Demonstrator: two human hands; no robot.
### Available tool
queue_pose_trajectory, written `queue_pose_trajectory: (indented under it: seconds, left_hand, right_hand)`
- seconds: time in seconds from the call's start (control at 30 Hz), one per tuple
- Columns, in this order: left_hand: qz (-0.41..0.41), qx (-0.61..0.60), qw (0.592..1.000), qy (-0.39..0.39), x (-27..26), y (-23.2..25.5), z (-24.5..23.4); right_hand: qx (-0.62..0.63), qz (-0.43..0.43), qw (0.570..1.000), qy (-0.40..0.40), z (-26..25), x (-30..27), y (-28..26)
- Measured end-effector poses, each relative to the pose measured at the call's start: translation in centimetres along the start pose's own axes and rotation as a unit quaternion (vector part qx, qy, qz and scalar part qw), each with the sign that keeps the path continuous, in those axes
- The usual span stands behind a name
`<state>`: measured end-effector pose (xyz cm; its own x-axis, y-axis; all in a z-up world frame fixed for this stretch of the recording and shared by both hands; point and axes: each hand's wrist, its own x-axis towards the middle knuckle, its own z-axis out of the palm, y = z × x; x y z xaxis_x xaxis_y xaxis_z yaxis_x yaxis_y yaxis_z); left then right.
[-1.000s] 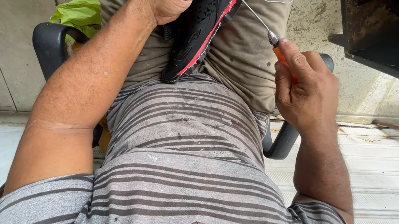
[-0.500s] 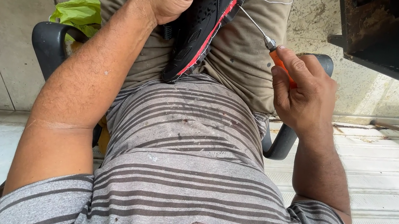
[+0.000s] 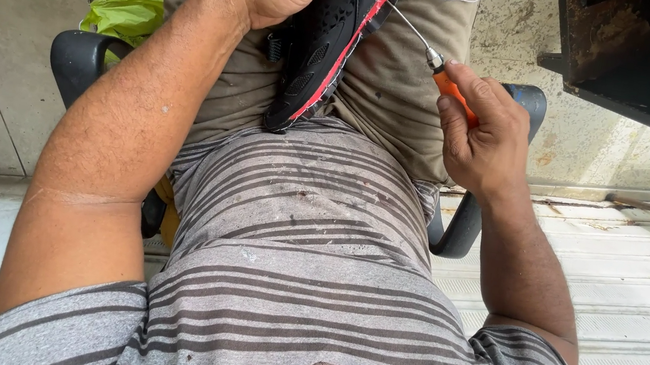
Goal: Repairing the sole of a black athletic shoe by hand-sewing with an awl and white thread.
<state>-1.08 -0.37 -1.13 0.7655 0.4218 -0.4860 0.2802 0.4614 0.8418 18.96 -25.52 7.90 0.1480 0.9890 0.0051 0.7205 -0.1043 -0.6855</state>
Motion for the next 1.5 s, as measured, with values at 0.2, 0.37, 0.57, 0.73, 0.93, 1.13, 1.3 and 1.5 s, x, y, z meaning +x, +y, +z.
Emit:
queue_pose_trajectory:
  seconds: [0.2, 0.37, 0.57, 0.73, 0.93, 1.13, 1.3, 1.5]
  left_hand:
    - [-0.018, 0.057, 0.998, -0.006, 0.5, -0.1, -0.8]
    - [-0.071, -0.002, 0.997, -0.034, 1.4, -0.6, -1.3]
    - [0.002, 0.093, 0.996, 0.003, 1.2, -0.3, -1.8]
    - [0.004, 0.091, 0.996, 0.013, 1.2, -0.6, -1.6]
    - [0.015, 0.119, 0.992, 0.034, 1.2, -0.9, -2.0]
    - [-0.011, 0.122, 0.992, 0.013, 1.2, -0.3, -1.7]
    - [0.019, 0.102, 0.994, 0.014, 1.6, -0.7, -1.9]
    - [0.021, 0.168, 0.985, 0.028, 1.5, -1.0, -2.2]
  right_hand:
    - [-0.041, -0.016, 0.999, -0.011, 1.6, -0.3, 2.0]
    - [0.165, 0.100, 0.981, -0.027, 1.3, 1.1, 0.9]
    - [0.190, 0.110, 0.975, -0.035, 1.3, 1.9, 1.0]
    - [0.188, 0.119, 0.974, -0.051, 0.8, 2.4, 0.4]
    - [0.300, 0.153, 0.941, -0.034, 2.1, 2.4, 1.7]
    - [0.390, 0.263, 0.880, -0.059, 1.9, 2.6, 1.2]
    - [0.183, 0.138, 0.973, -0.032, 1.4, 3.1, 0.8]
    - [0.091, 0.057, 0.994, -0.013, 2.5, 2.8, 1.8]
